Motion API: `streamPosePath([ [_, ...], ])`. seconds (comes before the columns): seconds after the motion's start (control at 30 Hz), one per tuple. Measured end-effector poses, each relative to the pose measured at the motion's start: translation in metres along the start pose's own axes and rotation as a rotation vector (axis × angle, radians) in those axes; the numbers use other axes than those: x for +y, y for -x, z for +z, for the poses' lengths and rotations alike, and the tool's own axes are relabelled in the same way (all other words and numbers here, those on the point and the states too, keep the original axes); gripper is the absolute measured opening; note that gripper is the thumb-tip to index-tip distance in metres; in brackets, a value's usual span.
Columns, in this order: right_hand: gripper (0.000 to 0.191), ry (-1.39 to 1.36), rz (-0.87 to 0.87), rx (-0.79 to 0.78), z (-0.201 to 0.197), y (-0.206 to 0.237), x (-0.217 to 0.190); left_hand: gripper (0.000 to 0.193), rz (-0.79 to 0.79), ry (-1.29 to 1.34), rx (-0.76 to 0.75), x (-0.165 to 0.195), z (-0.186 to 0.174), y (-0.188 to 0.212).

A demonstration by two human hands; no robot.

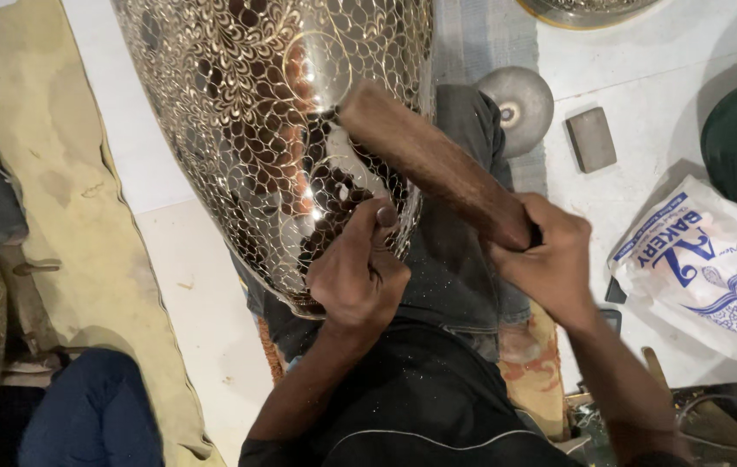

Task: The person sits on the floor with a large engraved brass vase on their lap and decorates its surface by hand. They hold a small chisel against the metal and repeatedly strike it with a wooden mallet, repositioning the chisel to work pattern details around the vase's lower section.

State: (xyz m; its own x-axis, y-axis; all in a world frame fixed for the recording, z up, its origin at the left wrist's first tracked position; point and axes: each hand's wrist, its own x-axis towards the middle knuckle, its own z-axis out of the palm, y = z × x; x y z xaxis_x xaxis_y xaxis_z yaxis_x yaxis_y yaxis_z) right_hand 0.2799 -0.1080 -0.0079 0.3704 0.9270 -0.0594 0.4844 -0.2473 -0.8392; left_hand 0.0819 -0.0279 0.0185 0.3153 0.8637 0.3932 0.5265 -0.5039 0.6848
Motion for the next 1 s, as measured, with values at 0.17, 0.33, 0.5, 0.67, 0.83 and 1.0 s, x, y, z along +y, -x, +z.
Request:
streamPosePath([
  [0.17,0.044,0.117,-0.163,-0.100,-0.042,-0.014,-0.027,0.039,0.038,-0.057,0.073,-0.003,0.001,0.002],
  [0.33,0.042,0.398,-0.378,-0.258,-0.084,-0.036,-0.075,0.020,0.043,-0.148,0.064,-0.012,-0.001,0.012],
  [0.5,0.042,0.589,-0.430,-0.309,-0.099,-0.045,-0.106,0.014,0.099,-0.136,0.075,-0.021,0.000,0.020],
  [0.67,0.043,0.834,-0.379,-0.373,-0.092,-0.050,-0.119,0.021,0.067,-0.194,0.071,-0.024,0.000,0.023],
  [0.83,0.043,0.632,-0.295,-0.394,-0.087,-0.053,-0.116,0.015,0.110,-0.118,0.053,-0.027,-0.003,0.022],
  [1.0,0.041,0.603,-0.440,-0.321,-0.087,-0.054,-0.112,0.017,0.083,-0.187,0.014,-0.024,-0.009,0.019],
])
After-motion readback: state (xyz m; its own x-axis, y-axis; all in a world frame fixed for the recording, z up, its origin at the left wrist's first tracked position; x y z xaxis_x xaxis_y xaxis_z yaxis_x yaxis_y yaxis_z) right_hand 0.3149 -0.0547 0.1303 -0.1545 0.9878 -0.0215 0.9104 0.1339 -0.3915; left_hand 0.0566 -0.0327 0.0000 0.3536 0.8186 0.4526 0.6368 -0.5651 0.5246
